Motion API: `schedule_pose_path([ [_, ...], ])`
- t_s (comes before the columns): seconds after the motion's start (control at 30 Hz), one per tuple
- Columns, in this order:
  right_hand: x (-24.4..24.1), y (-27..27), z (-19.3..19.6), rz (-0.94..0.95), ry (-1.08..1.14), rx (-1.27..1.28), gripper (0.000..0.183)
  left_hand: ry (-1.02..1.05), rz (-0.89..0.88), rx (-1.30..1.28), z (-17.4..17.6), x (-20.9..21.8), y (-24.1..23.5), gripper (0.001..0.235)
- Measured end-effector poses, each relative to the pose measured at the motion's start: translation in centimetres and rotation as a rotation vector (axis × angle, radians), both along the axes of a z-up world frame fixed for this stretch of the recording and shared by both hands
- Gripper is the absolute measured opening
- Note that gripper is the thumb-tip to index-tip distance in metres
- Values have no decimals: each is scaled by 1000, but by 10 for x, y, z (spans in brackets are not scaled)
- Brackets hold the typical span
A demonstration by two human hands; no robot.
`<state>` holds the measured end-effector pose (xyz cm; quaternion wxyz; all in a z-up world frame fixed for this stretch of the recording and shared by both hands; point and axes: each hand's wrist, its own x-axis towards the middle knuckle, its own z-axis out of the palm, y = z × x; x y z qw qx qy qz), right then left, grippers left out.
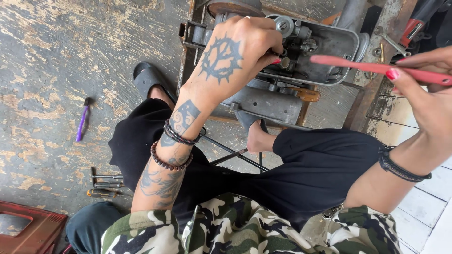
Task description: Cleaning the internal components of a motorcycle engine casing using a toothbrush
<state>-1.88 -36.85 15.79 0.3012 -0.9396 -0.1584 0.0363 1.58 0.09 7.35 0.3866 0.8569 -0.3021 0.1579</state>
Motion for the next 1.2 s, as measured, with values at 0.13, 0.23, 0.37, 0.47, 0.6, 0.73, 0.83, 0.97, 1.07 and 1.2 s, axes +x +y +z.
schedule_pose_path([
  [0.13,-2,30,-7,-52,15,306,20,28,-15,8,2,2,1,14],
  [0.23,4,51,-16,-127,-6,439,19,56,-20,0,6,0,4,13],
  [0.37,7,61,-25,-100,-55,526,16,81,-40,6,11,-2,6,12],
  [0.47,6,78,-23,-119,-90,488,19,75,-81,-1,13,-2,6,5],
  [0.6,7,82,-19,-68,-135,491,30,96,-77,24,16,-2,6,5],
  [0.73,12,81,-21,-25,-131,572,32,125,-88,4,17,-1,6,6],
  [0.83,22,75,-41,54,-35,615,22,153,-93,3,19,-1,7,3],
  [0.97,24,82,-33,-46,-201,556,36,144,-98,-4,20,-1,7,7],
  [1.07,23,82,-37,-117,-93,685,24,156,-86,15,19,-1,7,5],
  [1.2,25,89,-35,-73,-110,610,29,139,-82,18,18,-2,6,5],
])
